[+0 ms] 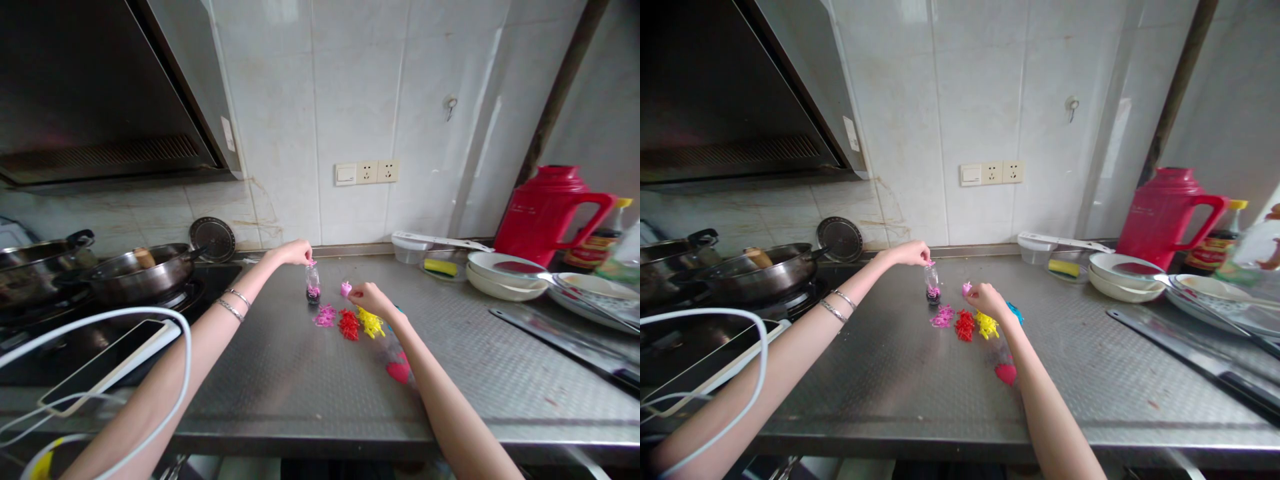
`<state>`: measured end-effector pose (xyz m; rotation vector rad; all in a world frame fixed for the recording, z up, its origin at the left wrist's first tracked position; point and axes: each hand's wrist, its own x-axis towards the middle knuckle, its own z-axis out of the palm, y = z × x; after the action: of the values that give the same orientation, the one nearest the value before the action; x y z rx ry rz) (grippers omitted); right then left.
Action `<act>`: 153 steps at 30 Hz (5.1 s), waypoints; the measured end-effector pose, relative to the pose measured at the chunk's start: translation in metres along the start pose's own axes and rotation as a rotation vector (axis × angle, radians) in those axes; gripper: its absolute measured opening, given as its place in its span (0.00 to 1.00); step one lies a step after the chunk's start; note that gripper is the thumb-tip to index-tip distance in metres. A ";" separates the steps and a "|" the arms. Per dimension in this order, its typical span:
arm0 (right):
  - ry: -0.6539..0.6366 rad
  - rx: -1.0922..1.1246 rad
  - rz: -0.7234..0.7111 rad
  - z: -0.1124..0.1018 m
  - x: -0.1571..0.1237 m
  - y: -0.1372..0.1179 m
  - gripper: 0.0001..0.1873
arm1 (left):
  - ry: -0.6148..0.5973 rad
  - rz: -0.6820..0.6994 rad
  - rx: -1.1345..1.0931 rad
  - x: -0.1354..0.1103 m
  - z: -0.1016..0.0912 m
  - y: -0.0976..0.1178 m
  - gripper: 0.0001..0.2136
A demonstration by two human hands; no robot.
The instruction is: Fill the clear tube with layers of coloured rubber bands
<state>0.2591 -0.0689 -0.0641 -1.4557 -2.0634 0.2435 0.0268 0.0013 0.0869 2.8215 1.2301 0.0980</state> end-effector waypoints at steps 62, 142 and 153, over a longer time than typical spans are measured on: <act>-0.020 -0.011 0.016 -0.003 -0.002 -0.015 0.10 | 0.365 -0.228 -0.853 -0.021 0.079 -0.040 0.16; 0.329 0.416 -0.125 -0.008 0.084 -0.084 0.11 | 0.583 -0.434 -0.949 -0.032 0.181 -0.053 0.11; 0.235 0.302 -0.148 0.005 0.098 -0.082 0.08 | 0.577 -0.429 -0.962 -0.033 0.179 -0.050 0.11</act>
<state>0.1693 -0.0106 0.0057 -1.0902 -1.8420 0.2950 -0.0174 0.0060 -0.0964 1.6996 1.3239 1.1708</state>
